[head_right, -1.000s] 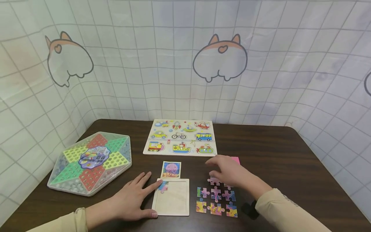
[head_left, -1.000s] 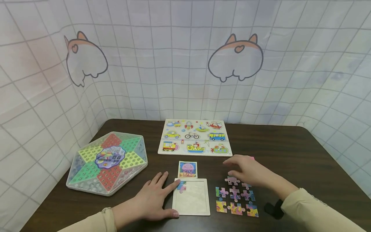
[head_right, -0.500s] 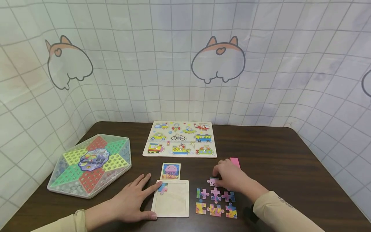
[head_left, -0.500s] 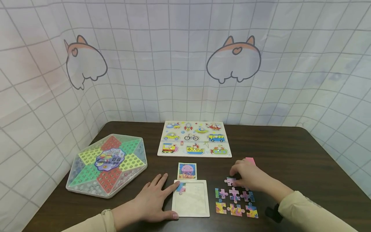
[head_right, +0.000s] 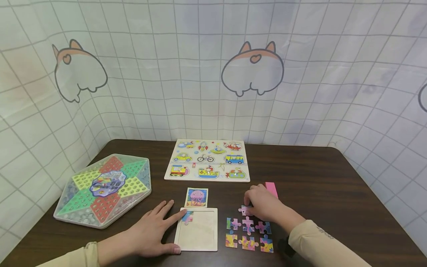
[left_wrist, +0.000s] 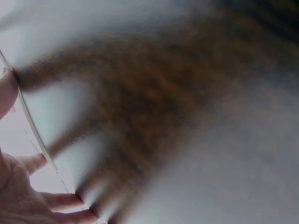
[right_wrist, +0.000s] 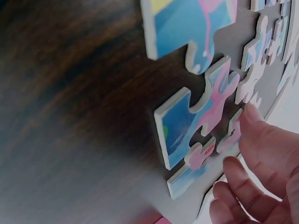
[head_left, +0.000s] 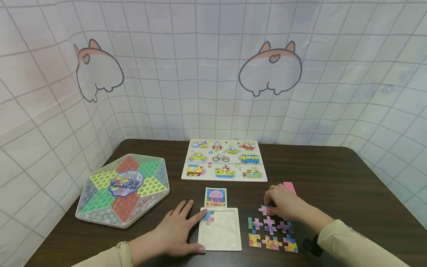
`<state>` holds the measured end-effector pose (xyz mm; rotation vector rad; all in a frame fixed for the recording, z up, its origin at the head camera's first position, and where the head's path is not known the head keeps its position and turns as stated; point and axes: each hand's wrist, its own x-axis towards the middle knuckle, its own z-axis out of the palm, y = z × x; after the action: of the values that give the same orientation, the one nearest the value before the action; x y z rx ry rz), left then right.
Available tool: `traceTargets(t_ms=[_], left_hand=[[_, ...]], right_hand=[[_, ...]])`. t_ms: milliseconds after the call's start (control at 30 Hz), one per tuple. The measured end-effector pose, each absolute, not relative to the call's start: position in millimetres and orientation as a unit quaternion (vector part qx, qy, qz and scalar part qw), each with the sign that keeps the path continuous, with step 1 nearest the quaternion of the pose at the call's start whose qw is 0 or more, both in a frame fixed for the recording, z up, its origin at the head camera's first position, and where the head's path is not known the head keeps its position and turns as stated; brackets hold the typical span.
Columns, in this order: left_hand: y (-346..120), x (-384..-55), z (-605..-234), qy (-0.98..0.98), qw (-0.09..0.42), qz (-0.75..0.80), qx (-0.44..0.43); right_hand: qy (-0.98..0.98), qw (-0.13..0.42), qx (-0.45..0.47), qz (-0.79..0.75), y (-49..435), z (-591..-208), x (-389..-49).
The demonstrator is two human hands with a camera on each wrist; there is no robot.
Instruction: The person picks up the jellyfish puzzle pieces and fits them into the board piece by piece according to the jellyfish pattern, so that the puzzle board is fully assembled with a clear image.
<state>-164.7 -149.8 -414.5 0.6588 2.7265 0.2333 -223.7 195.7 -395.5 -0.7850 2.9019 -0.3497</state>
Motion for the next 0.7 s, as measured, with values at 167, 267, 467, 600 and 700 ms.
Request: traceTargets(t_ms=[167,267,467,600,700], left_hand=[[-149.8,-164.6,-414.0,0.956,0.164,0.082,0.231],[-149.8,-164.4,-413.6,0.955,0.164,0.083,0.231],[-150.2,-163.6,-414.1,0.955,0.162,0.085,0.234],[-150.1,-163.6,-413.8,0.955,0.162,0.086,0.234],[-149.9,-163.9,-413.6,0.955,0.163,0.087,0.233]], right_hand=[[0.954,0.043,-0.266,-0.128,193.7,-395.9,-223.3],[0.949,0.034,-0.280,-0.138,192.5,-396.1,-223.5],[0.930,0.022,-0.325,-0.173,191.8,-395.3,-225.8],[0.917,0.036,-0.322,-0.232,189.9,-392.0,-226.7],[0.916,0.060,-0.288,-0.275,185.2,-388.5,-226.7]])
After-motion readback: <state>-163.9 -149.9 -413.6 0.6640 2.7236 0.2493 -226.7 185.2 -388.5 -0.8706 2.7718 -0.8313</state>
